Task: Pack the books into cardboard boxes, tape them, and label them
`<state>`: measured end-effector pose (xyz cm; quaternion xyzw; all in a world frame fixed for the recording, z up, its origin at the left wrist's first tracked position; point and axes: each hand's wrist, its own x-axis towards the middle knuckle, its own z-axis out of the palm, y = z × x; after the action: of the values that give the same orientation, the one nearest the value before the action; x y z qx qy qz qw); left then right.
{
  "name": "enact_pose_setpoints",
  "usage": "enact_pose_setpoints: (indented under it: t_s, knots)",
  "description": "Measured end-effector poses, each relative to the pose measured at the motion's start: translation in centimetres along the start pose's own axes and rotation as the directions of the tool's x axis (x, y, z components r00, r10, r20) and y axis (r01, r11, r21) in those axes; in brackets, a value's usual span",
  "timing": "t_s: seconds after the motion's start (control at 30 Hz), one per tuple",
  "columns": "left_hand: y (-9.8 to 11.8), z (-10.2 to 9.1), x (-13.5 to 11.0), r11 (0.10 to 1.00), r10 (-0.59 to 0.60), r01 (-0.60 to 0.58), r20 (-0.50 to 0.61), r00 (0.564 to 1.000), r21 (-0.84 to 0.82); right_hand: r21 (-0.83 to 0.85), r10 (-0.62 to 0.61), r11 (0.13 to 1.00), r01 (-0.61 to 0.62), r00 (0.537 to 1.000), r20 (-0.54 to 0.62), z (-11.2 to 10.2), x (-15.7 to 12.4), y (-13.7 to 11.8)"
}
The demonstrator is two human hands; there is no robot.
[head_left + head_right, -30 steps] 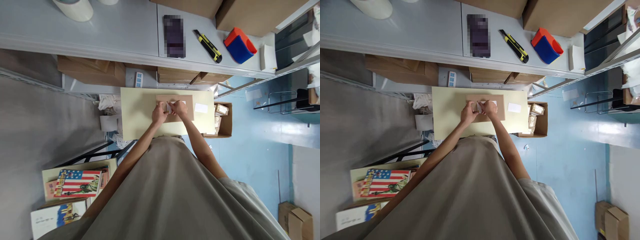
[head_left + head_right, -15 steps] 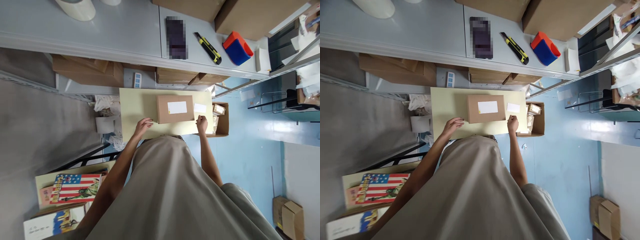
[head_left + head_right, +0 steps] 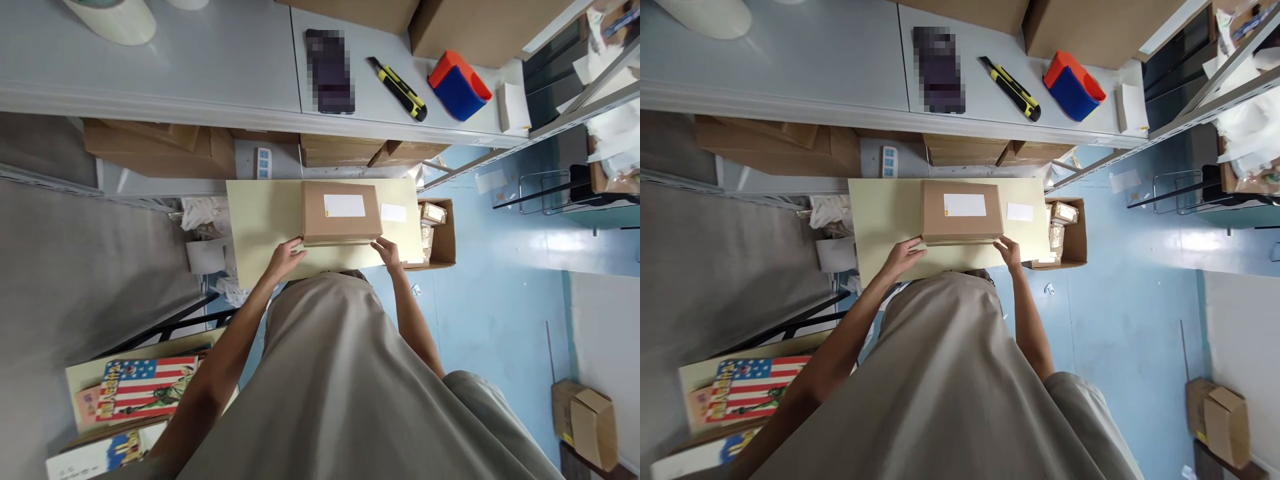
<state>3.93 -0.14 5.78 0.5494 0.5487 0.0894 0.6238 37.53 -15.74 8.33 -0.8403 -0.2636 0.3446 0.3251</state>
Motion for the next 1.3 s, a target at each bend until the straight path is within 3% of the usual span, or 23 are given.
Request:
enact_pose_setpoints:
  t_s: [0.13, 0.23, 0.33, 0.5, 0.73, 0.9, 1.03, 1.17, 1.3]
  knots:
    - [2.8, -0.1, -1.3, 0.994, 0.101, -0.096, -0.129, 0.986, 0.048, 0.18, -0.017, 0.983, 0.031, 0.997, -0.079, -2.2, -0.2, -0.9]
    - [5.2, 1.0, -2.2, 0.983, 0.183, -0.173, -0.197, 0.963, 0.063, 0.205, -0.008, 0.978, 0.051, 0.979, -0.204, -3.6, 0.1, -1.4]
    - [6.4, 2.1, -2.5, 0.984, 0.177, -0.165, -0.234, 0.956, 0.07, 0.195, 0.03, 0.981, 0.016, 0.973, -0.231, -4.6, 0.5, -1.6]
    - [5.6, 2.5, -1.7, 0.988, 0.095, -0.064, -0.236, 0.967, 0.137, 0.185, 0.108, 0.979, -0.084, 0.987, -0.123, -4.7, 0.4, -1.5]
    - [4.5, 3.0, -0.3, 0.996, 0.083, -0.075, -0.214, 0.973, 0.045, 0.129, 0.142, 0.983, -0.131, 0.987, -0.075, -3.8, 0.3, -1.7]
    - [4.1, 3.9, -0.2, 0.999, 0.018, -0.028, -0.229, 0.973, -0.037, 0.156, 0.086, 0.984, -0.087, 0.996, 0.015, -4.0, 0.9, -0.7]
    - [4.3, 5.2, -1.0, 1.0, 0.001, -0.008, -0.288, 0.958, -0.022, 0.186, 0.001, 0.982, -0.033, 0.986, 0.169, -4.5, 1.7, 0.6]
    - [4.5, 7.3, -2.2, 0.999, 0.036, -0.028, -0.417, 0.908, 0.025, 0.247, -0.08, 0.969, 0.0, 0.945, 0.316, -5.2, 3.0, 1.7]
    - [4.5, 10.8, -3.8, 0.989, 0.054, 0.041, -0.613, 0.788, 0.139, 0.213, -0.135, 0.976, 0.047, 0.896, 0.424, -5.7, 4.6, 2.8]
